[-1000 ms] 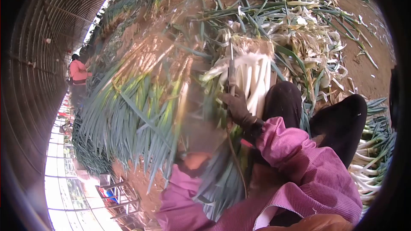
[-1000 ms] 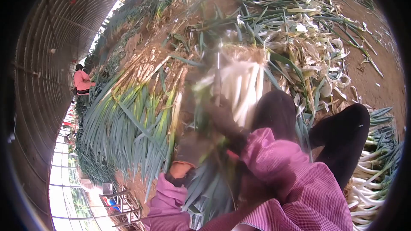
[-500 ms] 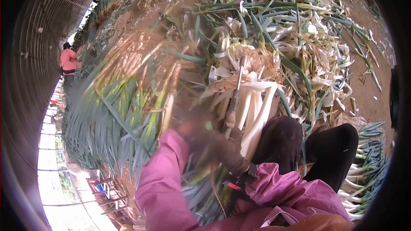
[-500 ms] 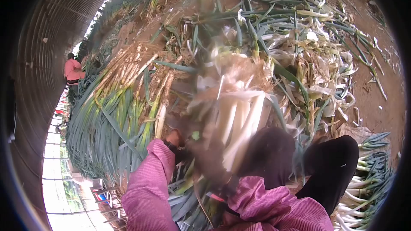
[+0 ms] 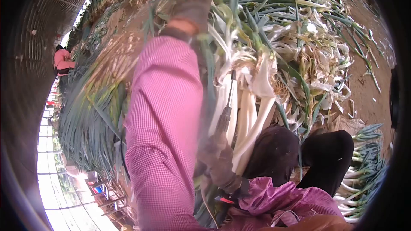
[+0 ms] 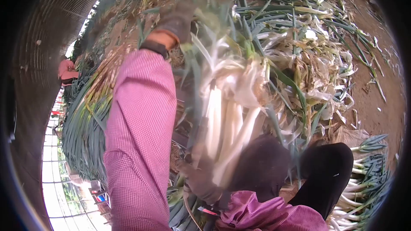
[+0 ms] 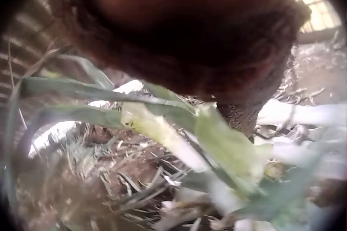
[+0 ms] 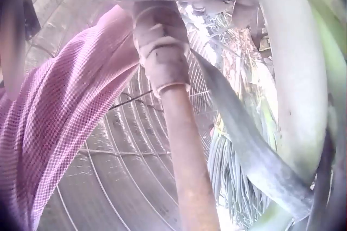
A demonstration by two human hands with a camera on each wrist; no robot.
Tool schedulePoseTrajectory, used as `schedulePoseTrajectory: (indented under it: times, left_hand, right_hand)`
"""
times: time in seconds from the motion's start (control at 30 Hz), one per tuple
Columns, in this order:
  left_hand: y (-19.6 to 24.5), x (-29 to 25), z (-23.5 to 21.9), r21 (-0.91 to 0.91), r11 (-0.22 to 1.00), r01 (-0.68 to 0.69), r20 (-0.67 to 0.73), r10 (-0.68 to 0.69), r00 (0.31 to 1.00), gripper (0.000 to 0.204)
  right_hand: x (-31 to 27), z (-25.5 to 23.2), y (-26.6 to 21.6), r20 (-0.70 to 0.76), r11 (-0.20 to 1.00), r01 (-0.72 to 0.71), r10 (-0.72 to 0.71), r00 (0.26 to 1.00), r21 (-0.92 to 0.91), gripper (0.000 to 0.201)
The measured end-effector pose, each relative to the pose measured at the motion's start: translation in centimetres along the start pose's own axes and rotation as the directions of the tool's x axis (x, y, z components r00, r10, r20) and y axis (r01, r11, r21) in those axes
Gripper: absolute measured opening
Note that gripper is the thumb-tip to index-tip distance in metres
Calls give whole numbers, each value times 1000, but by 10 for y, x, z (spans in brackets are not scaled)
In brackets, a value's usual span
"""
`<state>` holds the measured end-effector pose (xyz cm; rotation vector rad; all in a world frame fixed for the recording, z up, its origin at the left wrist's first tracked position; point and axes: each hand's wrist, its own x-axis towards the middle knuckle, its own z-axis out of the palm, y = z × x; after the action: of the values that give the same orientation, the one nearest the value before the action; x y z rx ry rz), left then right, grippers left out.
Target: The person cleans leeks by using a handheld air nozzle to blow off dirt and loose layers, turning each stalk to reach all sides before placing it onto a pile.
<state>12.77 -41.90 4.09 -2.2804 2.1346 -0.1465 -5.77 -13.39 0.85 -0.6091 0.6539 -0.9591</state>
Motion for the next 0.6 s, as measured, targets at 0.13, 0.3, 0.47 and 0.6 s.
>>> schedulePoseTrajectory:
  times: [0.13,0.3,0.47,0.6]
  left_hand:
    - [27,-40,2,-62,998,-26,27,28,999,56]
    - [36,-195,17,-364,919,150,166,-94,982,43]
    - [-1,-251,89,-303,940,158,240,-85,967,31]
    - [9,-142,39,-94,976,196,318,-157,935,33]
  right_hand:
    - [-6,4,-10,-30,999,50,-51,998,-5,27]
    - [-5,4,-15,-40,1000,-23,23,999,-1,26]
    - [-4,0,-5,-5,996,-93,93,996,9,27]
    - [-9,-5,10,-34,990,-81,78,996,-115,28]
